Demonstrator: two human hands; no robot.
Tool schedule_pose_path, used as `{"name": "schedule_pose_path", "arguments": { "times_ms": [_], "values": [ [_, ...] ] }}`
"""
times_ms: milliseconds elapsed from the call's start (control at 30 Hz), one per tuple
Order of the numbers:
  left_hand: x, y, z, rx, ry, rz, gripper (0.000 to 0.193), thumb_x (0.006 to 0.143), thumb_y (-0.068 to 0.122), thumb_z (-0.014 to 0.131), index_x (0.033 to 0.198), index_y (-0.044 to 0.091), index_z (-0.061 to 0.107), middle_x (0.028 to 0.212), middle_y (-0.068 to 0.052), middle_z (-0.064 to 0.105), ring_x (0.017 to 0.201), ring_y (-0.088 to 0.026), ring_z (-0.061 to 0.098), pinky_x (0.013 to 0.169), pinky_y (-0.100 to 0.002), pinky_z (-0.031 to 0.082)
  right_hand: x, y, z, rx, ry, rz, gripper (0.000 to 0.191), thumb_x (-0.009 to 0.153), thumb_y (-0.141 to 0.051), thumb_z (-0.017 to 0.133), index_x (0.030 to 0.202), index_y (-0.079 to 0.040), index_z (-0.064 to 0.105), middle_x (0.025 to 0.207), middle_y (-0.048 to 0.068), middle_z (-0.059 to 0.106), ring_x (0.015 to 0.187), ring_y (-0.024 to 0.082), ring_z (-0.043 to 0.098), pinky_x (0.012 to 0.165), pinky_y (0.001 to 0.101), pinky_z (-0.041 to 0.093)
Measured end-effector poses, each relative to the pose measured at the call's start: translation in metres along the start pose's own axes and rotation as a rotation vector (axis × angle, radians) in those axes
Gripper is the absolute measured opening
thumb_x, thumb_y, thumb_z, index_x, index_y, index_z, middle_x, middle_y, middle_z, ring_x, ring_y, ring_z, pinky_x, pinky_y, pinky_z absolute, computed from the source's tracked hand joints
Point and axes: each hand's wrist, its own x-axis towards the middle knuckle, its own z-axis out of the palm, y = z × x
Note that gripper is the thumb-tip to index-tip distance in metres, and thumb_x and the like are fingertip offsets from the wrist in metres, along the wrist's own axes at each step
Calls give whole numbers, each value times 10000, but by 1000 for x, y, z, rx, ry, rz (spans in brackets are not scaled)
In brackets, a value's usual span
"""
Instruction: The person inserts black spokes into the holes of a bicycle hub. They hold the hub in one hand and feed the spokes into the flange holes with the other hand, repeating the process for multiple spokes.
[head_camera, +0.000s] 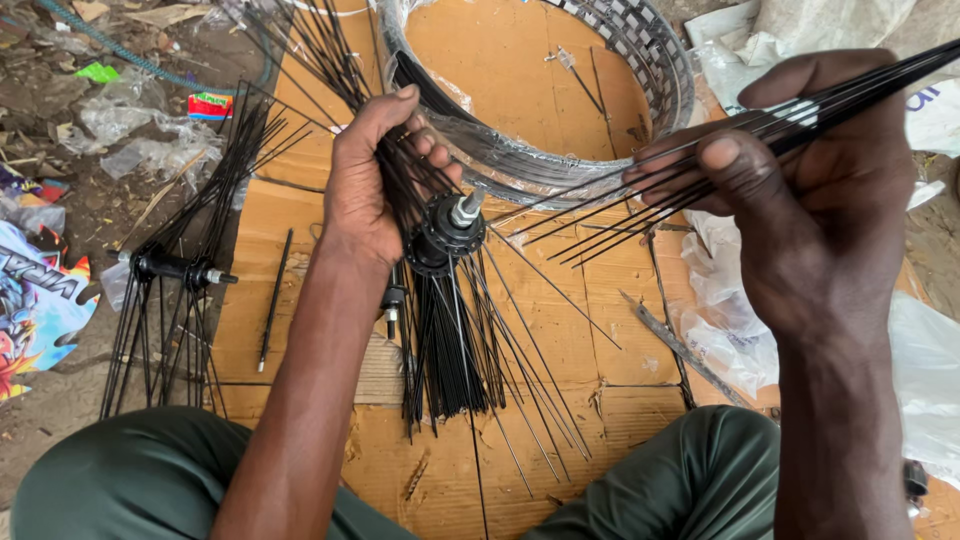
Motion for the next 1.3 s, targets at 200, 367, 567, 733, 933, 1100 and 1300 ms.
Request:
{"name": "schedule_pose_path", "arguments": {
  "times_ms": [200, 367, 567, 733, 933, 1100, 1300],
  "values": [
    [0, 0, 1, -3, -48, -21, 225, 847, 223, 810, 810, 90, 633, 693, -42, 640, 652, -185, 707, 650, -376, 653, 2, 5, 8, 0, -48, -31, 182, 1118, 40, 563, 1227, -8, 426, 984, 194, 677, 1013, 295, 764, 880, 381, 697],
    [-2, -2, 3, 71, -31, -38, 242, 819, 251, 813, 812, 83, 639, 684, -54, 642, 633, -195, 697, 630, -387, 649, 11, -2, 13, -260, -224, 28, 151, 1042, 29, 547, 1162, 43, 457, 940, 192, 697, 945, 283, 767, 812, 384, 675],
    [-1, -5, 3, 43, -42, -71, 269, 807, 258, 817, 813, 74, 621, 677, -65, 628, 629, -220, 695, 617, -414, 639, 24, -16, 7, -446, -369, -11, 121, 988, -22, 584, 1071, 44, 525, 882, 186, 731, 902, 264, 784, 728, 387, 659],
    [3, -8, 1, -18, -21, -54, 257, 844, 233, 806, 821, 77, 603, 691, -60, 625, 649, -208, 685, 640, -404, 641, 11, -12, 10, 62, -25, -42, 175, 1154, -66, 613, 1170, -6, 450, 965, 177, 697, 961, 226, 772, 823, 333, 683],
    [3, -9, 0, -27, -28, -19, 254, 841, 228, 802, 814, 76, 601, 688, -56, 625, 657, -199, 688, 643, -398, 648, -3, 7, 20, 50, 42, -87, 196, 1162, -60, 616, 1177, -3, 429, 972, 169, 675, 992, 240, 767, 894, 357, 693],
    [2, -11, 2, 12, -4, 9, 247, 839, 229, 797, 820, 79, 601, 695, -54, 623, 669, -196, 692, 643, -402, 648, -6, 14, 19, 28, 29, -135, 194, 1194, -59, 614, 1199, -4, 428, 976, 154, 658, 1015, 235, 763, 927, 358, 692],
    [1, -11, 2, 14, -5, 17, 265, 838, 233, 806, 819, 77, 593, 694, -53, 612, 671, -196, 685, 649, -402, 651, -11, 19, 17, 70, 50, -101, 179, 1193, -65, 617, 1200, -23, 443, 986, 154, 683, 1009, 235, 763, 933, 362, 687]
  ]
}}
